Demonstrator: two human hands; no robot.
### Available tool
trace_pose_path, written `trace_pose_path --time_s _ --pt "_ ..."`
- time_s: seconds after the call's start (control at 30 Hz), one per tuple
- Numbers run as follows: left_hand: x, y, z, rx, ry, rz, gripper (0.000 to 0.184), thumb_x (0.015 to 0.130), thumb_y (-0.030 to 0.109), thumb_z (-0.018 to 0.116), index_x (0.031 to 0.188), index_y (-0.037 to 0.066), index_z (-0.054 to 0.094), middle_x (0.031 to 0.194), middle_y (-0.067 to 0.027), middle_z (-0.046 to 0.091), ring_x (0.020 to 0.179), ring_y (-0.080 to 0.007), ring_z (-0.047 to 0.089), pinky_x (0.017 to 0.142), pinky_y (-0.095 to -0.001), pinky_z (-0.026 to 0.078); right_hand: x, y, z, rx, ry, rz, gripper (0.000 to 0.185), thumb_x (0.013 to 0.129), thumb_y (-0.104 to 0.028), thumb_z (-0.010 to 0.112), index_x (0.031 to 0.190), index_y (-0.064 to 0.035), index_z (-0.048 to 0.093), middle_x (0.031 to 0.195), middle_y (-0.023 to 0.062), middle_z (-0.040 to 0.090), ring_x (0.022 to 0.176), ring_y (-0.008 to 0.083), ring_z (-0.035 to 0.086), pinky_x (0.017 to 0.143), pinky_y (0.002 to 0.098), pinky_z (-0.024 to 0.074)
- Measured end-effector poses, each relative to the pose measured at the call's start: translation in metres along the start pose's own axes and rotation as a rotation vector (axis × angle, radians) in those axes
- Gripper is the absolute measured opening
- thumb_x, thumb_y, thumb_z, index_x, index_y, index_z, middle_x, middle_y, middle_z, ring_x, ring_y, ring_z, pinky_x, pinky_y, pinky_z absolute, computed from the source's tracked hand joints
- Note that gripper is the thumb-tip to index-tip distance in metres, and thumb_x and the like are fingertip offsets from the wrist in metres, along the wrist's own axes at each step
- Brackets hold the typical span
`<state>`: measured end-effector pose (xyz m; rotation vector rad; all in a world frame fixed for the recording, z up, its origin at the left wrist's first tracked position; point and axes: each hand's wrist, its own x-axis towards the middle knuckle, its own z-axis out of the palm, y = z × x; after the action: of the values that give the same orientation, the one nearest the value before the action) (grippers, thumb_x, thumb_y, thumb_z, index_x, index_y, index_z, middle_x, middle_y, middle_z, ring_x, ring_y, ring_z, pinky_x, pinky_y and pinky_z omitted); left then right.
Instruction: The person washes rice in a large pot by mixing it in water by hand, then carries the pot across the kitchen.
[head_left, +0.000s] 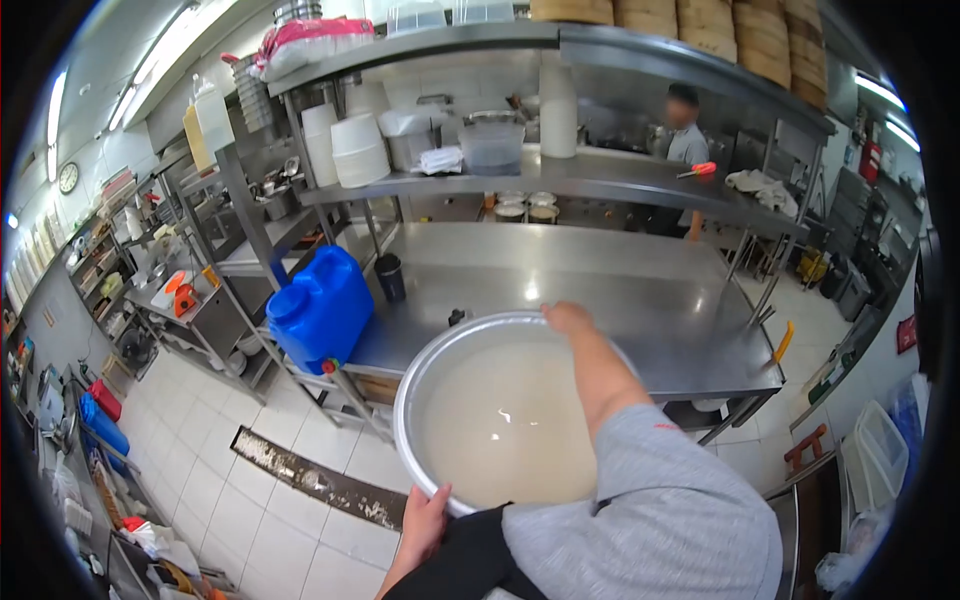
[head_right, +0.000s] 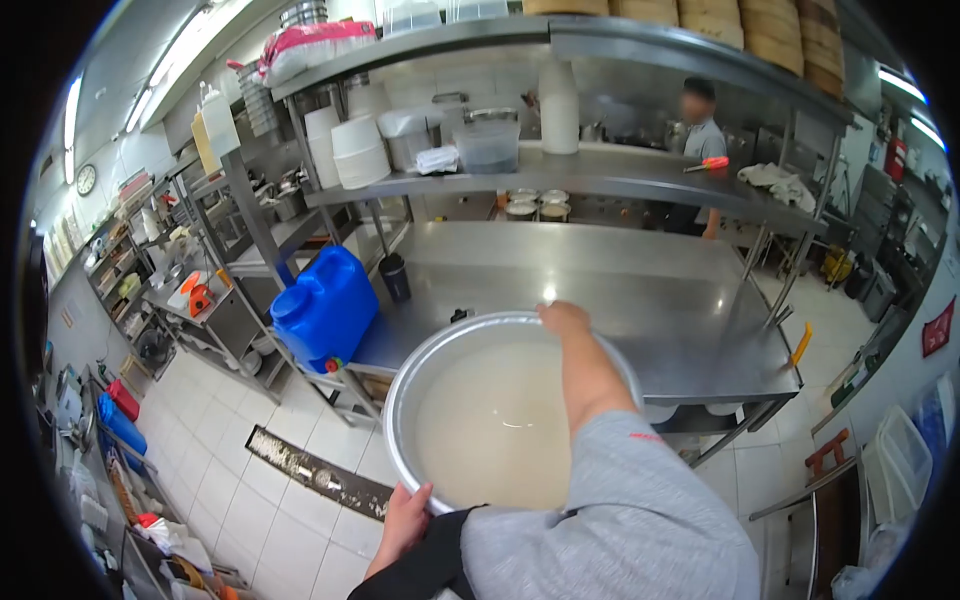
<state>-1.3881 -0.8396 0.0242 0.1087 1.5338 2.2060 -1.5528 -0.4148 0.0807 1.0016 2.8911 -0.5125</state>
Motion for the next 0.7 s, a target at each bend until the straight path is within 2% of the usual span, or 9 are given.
trace_pose_path --time_s 0.07,0.13,0.3,0.4,0.53,0.63,0.7 --pt "-0.013 0.007 -0.004 -0.005 0.002 0.045 0.034 0.093 0.008 0.052 0.123 -0.004 0.042 0.112 -0.0138 0.059 0.098 -0.0197 0.058 0.085 -0.0330 0.046 -0.014 -0.013 0.002 -0.018 0.019 -0.020 0.055 0.093 -0.050 0.036 0.119 -0.0086 0.060 0.126 0.0118 0.057 0.118 0.0276 0.053 0.097 0.0402 0.0417" --pt "-0.029 0.011 -0.008 -0.052 0.041 0.012 0.035 0.093 0.006 0.051 0.125 -0.004 0.041 0.114 -0.0137 0.058 0.101 -0.0211 0.058 0.086 -0.0333 0.047 -0.027 -0.027 0.005 -0.001 -0.064 -0.021 0.058 0.093 -0.051 0.033 0.121 -0.0070 0.059 0.128 0.0131 0.056 0.119 0.0296 0.052 0.098 0.0407 0.0409" --pt "-0.059 0.016 -0.023 -0.028 0.108 0.050 0.033 0.093 0.005 0.050 0.124 -0.004 0.041 0.112 -0.0150 0.059 0.097 -0.0204 0.059 0.081 -0.0333 0.049 -0.040 -0.060 0.029 -0.013 -0.062 -0.087 0.057 0.094 -0.051 0.033 0.121 -0.0087 0.059 0.127 0.0110 0.057 0.119 0.0267 0.052 0.097 0.0403 0.0414" --pt "-0.079 0.018 -0.038 0.069 0.143 0.040 0.031 0.094 0.007 0.049 0.122 -0.004 0.042 0.112 -0.0147 0.060 0.095 -0.0199 0.061 0.079 -0.0297 0.050 -0.056 -0.089 0.037 -0.019 -0.095 -0.125 0.055 0.094 -0.050 0.034 0.121 -0.0097 0.059 0.128 0.0097 0.056 0.119 0.0251 0.052 0.097 0.0401 0.0414" --pt "-0.099 0.005 -0.064 -0.016 0.168 0.107 0.031 0.092 0.002 0.048 0.122 -0.005 0.041 0.116 -0.0163 0.056 0.102 -0.0219 0.058 0.088 -0.0340 0.048 -0.069 -0.127 0.056 0.006 -0.122 -0.212 0.055 0.093 -0.052 0.035 0.119 -0.0107 0.061 0.125 0.0097 0.058 0.118 0.0256 0.054 0.096 0.0391 0.0418" --pt "-0.115 -0.001 -0.087 0.098 0.289 0.109 0.023 0.093 0.011 0.051 0.112 0.000 0.048 0.084 -0.0067 0.062 0.055 -0.0085 0.054 0.043 -0.0220 0.040 -0.084 -0.166 0.075 0.008 -0.102 -0.247 0.056 0.092 -0.053 0.036 0.117 -0.0108 0.063 0.122 0.0097 0.060 0.116 0.0267 0.055 0.095 0.0398 0.0425" --pt "-0.120 -0.007 -0.096 0.104 0.330 0.152 0.022 0.093 0.012 0.051 0.111 0.001 0.049 0.079 -0.0051 0.060 0.051 -0.0074 0.051 0.040 -0.0217 0.037 -0.084 -0.174 0.079 0.009 -0.079 -0.270 0.056 0.092 -0.053 0.036 0.116 -0.0108 0.063 0.121 0.0098 0.061 0.115 0.0273 0.056 0.094 0.0405 0.0428"
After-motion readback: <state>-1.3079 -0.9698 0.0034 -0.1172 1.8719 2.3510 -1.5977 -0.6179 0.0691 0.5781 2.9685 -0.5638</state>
